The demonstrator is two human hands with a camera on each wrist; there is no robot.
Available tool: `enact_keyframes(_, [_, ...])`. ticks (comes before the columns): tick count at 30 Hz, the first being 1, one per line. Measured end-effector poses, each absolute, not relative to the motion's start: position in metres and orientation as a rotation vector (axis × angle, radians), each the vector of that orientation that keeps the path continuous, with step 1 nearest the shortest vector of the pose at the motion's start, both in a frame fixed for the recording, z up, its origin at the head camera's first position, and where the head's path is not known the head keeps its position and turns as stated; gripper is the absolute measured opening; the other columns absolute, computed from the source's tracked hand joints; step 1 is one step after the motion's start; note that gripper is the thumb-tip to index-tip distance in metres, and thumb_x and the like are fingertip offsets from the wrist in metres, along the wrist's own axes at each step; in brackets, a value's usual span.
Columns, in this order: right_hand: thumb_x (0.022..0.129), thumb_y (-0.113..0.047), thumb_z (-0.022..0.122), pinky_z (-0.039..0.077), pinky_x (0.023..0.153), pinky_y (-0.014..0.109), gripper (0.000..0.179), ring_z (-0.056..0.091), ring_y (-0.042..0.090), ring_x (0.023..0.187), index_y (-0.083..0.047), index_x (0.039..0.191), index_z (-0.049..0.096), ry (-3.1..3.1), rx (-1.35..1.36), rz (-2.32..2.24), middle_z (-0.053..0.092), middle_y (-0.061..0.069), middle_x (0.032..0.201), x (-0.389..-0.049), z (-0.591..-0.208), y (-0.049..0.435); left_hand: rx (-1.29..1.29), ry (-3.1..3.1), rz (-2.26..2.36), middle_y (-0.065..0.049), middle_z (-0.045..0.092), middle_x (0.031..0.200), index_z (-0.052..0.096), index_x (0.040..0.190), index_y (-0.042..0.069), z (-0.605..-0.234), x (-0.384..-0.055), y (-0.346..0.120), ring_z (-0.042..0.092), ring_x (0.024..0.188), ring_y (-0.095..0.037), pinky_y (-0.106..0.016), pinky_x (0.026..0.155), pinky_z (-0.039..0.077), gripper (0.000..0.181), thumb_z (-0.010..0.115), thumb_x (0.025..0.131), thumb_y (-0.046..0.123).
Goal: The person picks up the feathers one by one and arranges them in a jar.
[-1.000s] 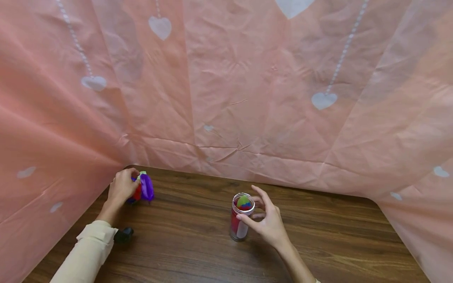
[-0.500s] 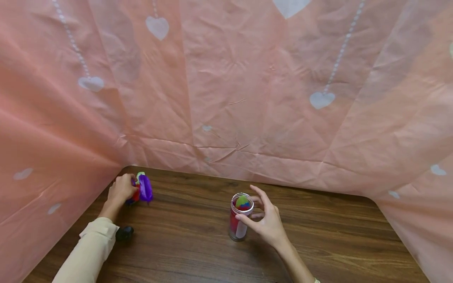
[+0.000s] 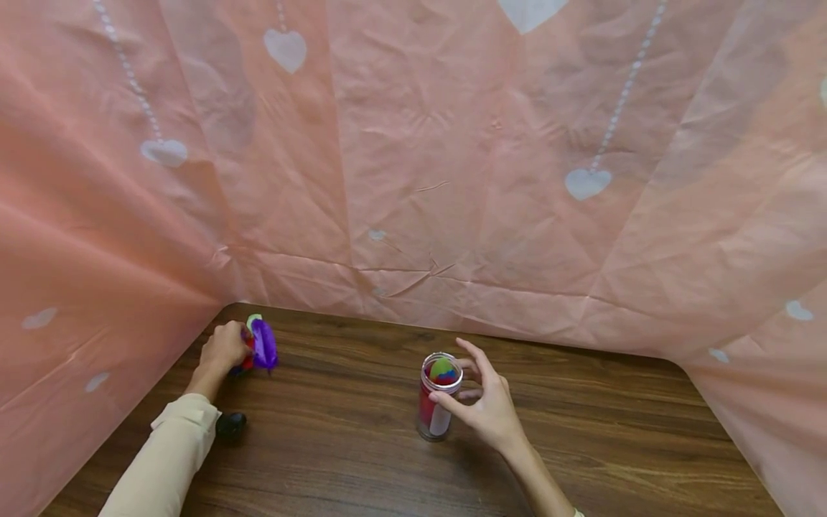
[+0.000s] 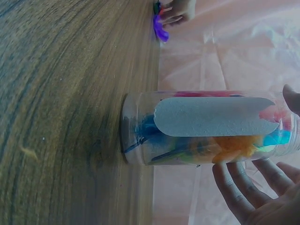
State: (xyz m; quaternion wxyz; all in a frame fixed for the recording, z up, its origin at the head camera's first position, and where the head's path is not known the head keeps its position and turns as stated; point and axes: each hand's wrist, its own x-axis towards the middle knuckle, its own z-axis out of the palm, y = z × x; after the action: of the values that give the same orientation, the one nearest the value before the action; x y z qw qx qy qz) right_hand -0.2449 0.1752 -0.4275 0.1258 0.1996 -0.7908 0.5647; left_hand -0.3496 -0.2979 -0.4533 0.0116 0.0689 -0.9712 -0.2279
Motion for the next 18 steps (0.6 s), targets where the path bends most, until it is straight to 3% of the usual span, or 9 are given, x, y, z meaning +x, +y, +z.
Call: enact_keyframes(18, [0.079,-0.008,0.091,0.063,0.071,0.033,0.082,0.074,0.027,0.094,-0.006,0.149,0.047,-2.299,0.586,1.649,0.074,0.013,0.111,-0.2444,-0.4268,0.1752,0.225,-2.970,-0.837,-0.028,0.066,0.095,0.065,0.096,-0.004,-0.4589,-0.3466,-0.3007,0.063,0.088,-0.045,-0.059,0.076,0.052,0.022,0.072,0.075,-0.003])
